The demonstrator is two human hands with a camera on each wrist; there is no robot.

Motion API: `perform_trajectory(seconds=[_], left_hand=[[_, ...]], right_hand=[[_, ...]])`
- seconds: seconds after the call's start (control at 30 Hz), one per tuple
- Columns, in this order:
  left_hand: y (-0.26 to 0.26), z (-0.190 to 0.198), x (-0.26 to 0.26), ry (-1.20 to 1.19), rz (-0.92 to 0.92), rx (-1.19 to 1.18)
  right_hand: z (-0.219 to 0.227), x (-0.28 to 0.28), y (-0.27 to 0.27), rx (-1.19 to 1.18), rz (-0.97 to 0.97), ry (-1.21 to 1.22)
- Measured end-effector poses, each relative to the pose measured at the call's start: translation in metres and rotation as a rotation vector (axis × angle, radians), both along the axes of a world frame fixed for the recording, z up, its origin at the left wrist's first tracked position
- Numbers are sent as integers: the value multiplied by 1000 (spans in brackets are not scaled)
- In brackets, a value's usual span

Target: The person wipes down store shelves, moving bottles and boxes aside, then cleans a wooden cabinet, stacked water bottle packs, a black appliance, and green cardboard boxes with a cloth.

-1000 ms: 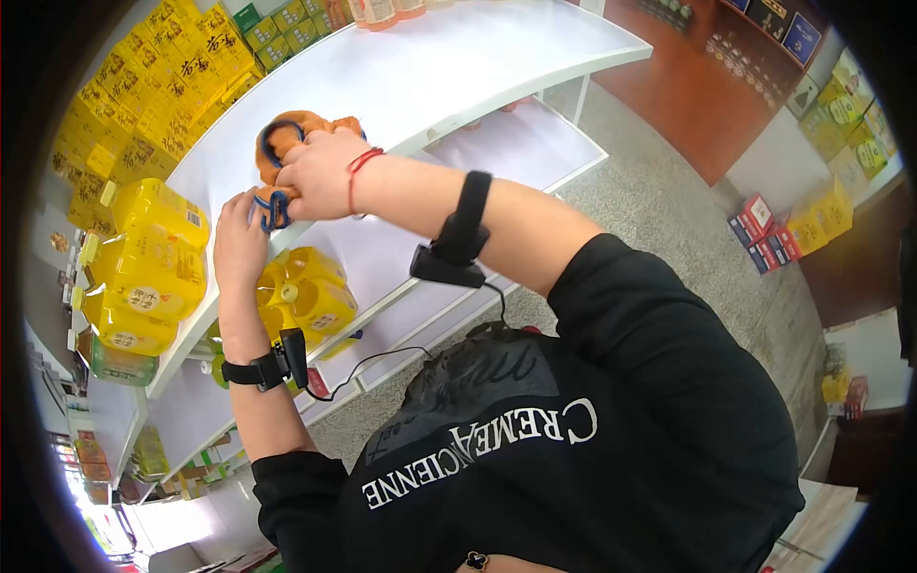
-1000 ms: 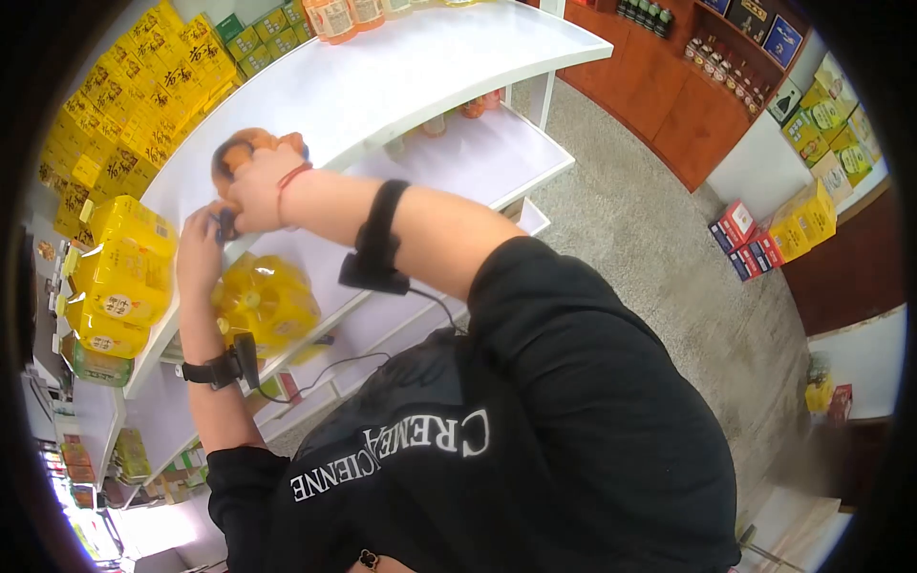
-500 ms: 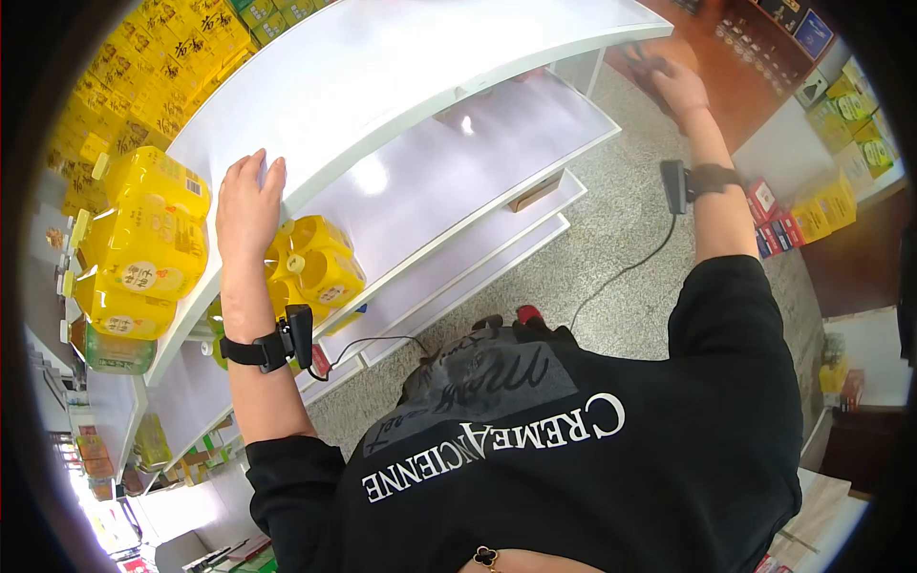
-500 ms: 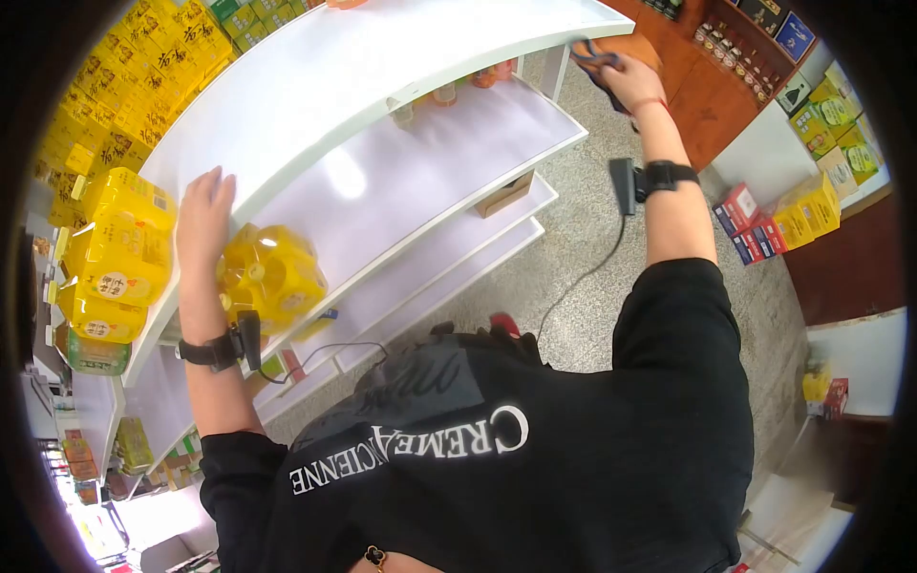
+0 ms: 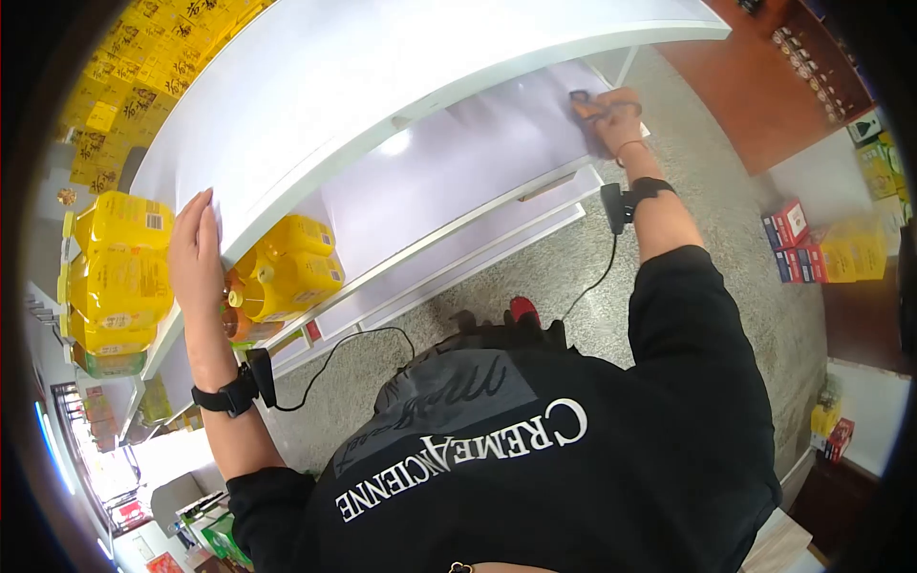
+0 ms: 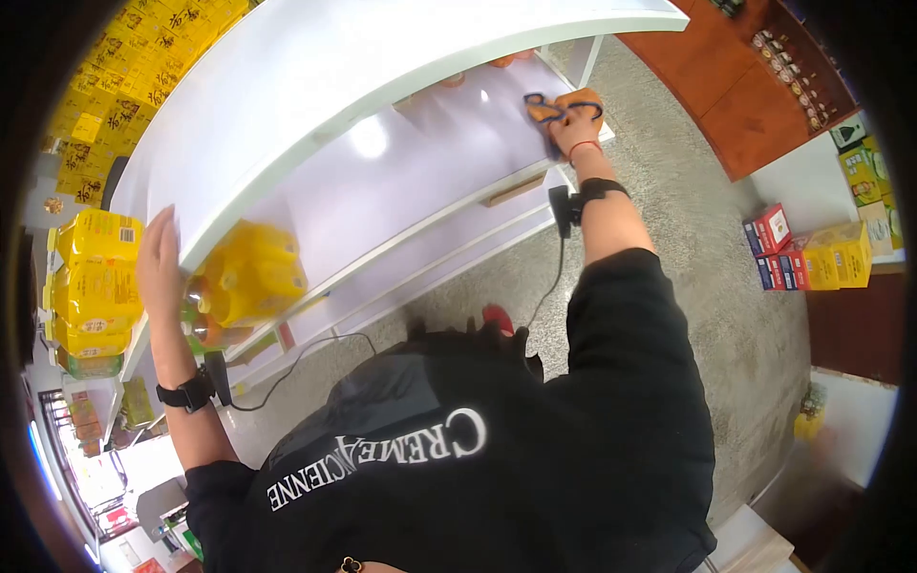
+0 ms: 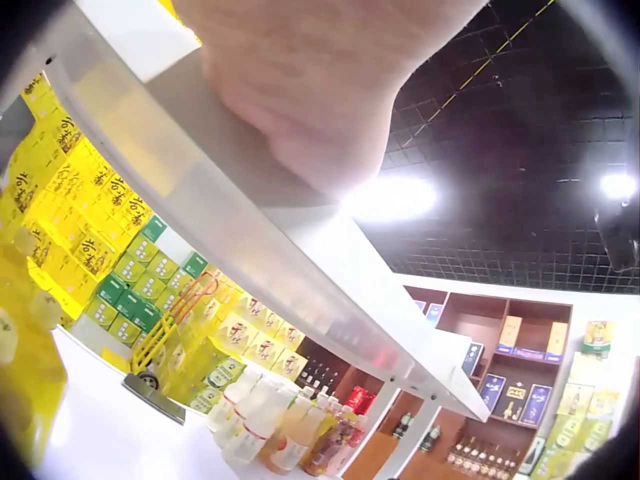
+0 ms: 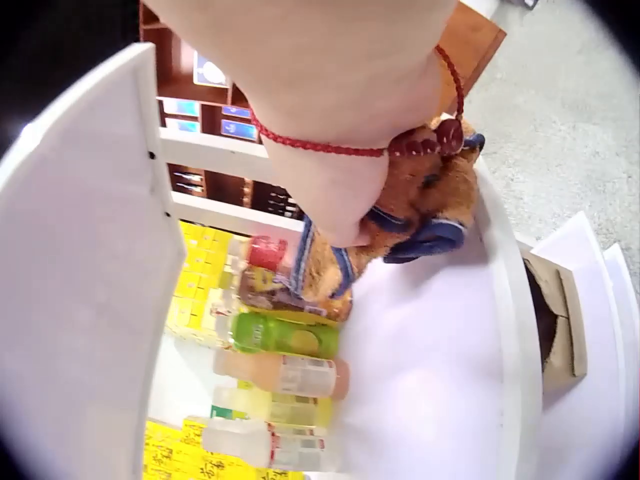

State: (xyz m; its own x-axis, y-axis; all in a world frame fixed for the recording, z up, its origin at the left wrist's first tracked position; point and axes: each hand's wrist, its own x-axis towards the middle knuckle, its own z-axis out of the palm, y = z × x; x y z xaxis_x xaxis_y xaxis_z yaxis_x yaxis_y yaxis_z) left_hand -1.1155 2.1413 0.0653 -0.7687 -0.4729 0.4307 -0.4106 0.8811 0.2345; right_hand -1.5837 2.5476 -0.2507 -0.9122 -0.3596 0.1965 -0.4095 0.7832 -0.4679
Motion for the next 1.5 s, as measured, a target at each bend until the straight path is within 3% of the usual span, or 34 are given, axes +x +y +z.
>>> perform_trajectory(seconds=[0.03, 0.1, 0.13, 0.2, 0.27, 0.3, 0.37, 0.4, 0.43, 0.47, 0.57, 0.63, 0.67, 0.7, 0.73, 0.8, 0.87, 0.9, 1.0, 1.03, 1.07, 1.13, 1.17, 1.23, 1.27, 1.3, 1.33, 1.37, 1.4, 1.5], left_hand=[[1, 0, 0, 9, 5, -1], [4, 1, -1, 20, 16, 1], [4, 0, -1, 9, 22, 3], [2, -2, -1, 45, 35, 40], [1, -3, -1, 36, 41, 52], [2, -2, -1, 37, 46, 41], [3, -1, -1, 32, 57, 24], [2, -1, 0, 23, 66, 13], [2, 0, 0, 17, 74, 0], [2, 0, 1, 10, 77, -7], [10, -1, 3, 74, 75, 63], [28, -5, 9, 248, 118, -241], [35, -11, 18, 248, 121, -237], [41, -21, 29, 266, 114, -380], [46, -33, 36, 285, 107, -525], [63, -70, 40, 296, -14, -397], [80, -110, 37, 96, -37, -308], [86, -130, 30, 49, -50, -194], [85, -192, 8, -87, -39, 169], [81, -213, 0, -116, 12, 272], [75, -233, -7, -143, 62, 377], [59, -271, -23, -238, 94, 389], [51, -288, -28, -331, 121, 391], [35, -314, -38, -378, 146, 457], [27, -320, -44, -426, 177, 520], [19, -321, -49, -430, 162, 517], [11, -322, -52, -481, 155, 590], [8, -325, -52, -535, 156, 668], [8, -329, -49, -541, 158, 671], [1, -331, -53, -531, 156, 739]], right_hand=[[5, 17, -12, 74, -60, -178], [8, 66, -49, 309, -171, -209], [-3, 81, -68, 465, -219, -57], [6, 95, -108, 625, -28, -50], [-17, 111, -154, 442, 306, 133], [7, 137, -171, 434, 445, 295], [44, 188, -193, 249, 605, 343], [18, 197, -219, 243, 812, 108], [34, 216, -223, 113, 873, -71], [50, 225, -217, 274, 980, -90], [36, 219, -220, 292, 993, -7], [83, 197, -188, 440, 1094, 135], [49, 179, -194, 355, 997, -139], [47, 162, -173, 365, 906, 104], [49, 143, -153, 345, 817, 139], [52, 103, -113, 300, 637, 195], [29, 44, -77, 563, 428, 81], [20, 22, -50, 529, 300, 149], [-69, -72, 19, 476, 201, 189], [-62, -77, 27, 473, 141, 33], [-53, -72, 23, 479, 143, 28], [-25, -46, -4, 571, -137, -1], [-8, -27, -26, 467, -275, -119], [17, 7, -69, 598, -270, -225], [47, 37, -88, 621, -199, -176], [17, 36, -109, 816, -14, 26], [-5, 51, -138, 719, -102, 109], [-8, 67, -164, 760, 184, 73], [-4, 91, -181, 660, 312, 282], [51, 172, -215, 275, 692, -27]])
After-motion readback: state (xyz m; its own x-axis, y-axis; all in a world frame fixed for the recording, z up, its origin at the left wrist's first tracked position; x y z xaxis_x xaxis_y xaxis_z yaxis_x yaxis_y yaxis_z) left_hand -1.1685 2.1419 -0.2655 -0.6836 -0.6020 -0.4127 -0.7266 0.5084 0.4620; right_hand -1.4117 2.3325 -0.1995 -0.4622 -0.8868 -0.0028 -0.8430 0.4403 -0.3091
